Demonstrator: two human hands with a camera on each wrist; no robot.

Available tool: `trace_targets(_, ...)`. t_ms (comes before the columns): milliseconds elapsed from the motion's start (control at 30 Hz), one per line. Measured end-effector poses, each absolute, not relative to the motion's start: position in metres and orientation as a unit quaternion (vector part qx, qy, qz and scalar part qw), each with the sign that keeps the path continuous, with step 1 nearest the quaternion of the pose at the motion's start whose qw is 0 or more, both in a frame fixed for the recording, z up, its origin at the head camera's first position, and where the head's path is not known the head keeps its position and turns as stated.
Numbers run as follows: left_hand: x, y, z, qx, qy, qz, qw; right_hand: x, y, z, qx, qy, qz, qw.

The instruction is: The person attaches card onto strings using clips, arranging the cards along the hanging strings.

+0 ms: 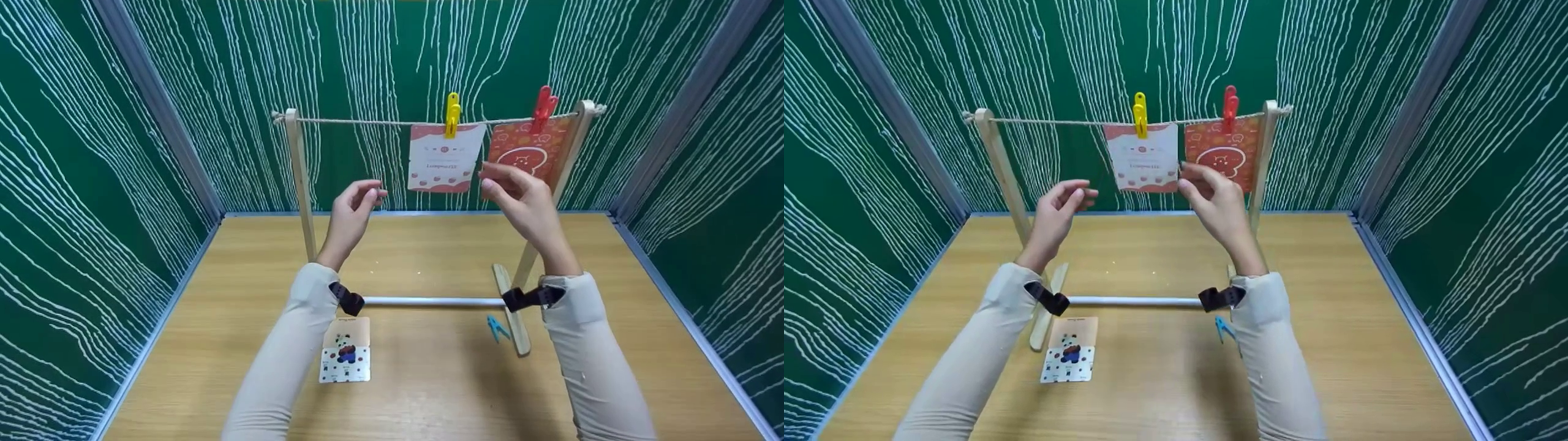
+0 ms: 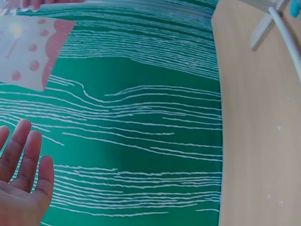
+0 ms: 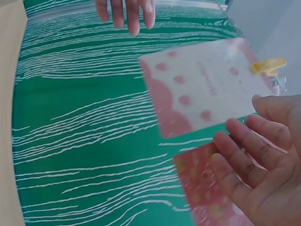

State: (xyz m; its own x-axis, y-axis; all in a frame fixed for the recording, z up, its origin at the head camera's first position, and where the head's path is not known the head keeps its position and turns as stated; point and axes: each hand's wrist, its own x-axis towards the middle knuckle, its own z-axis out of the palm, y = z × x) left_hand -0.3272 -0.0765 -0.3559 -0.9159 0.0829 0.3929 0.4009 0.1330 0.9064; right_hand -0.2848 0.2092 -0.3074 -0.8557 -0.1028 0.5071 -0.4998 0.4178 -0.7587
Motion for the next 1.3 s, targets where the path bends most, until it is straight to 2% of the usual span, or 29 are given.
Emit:
trace_targets(200, -0.323, -0.085, -0.374, -0.150, -0.745, -0.638, 0.121, -0.286, 0.217, -0.335, 0.174, -0.818, 0.513, 0.194)
trace_targets(933, -0.315, -0.119, -0.455, -0.076, -0.765, -0.630, 0.110, -0.281, 0.239, -0.411, 0.110, -0.838, 0.525, 0.099)
trace_targets(1300, -0.304, -0.136, -0.491, -0.010, -0.791, -0.608, 0.066, -0.275, 0.246, -0.446, 0.082, -0.849, 0.519, 0.061)
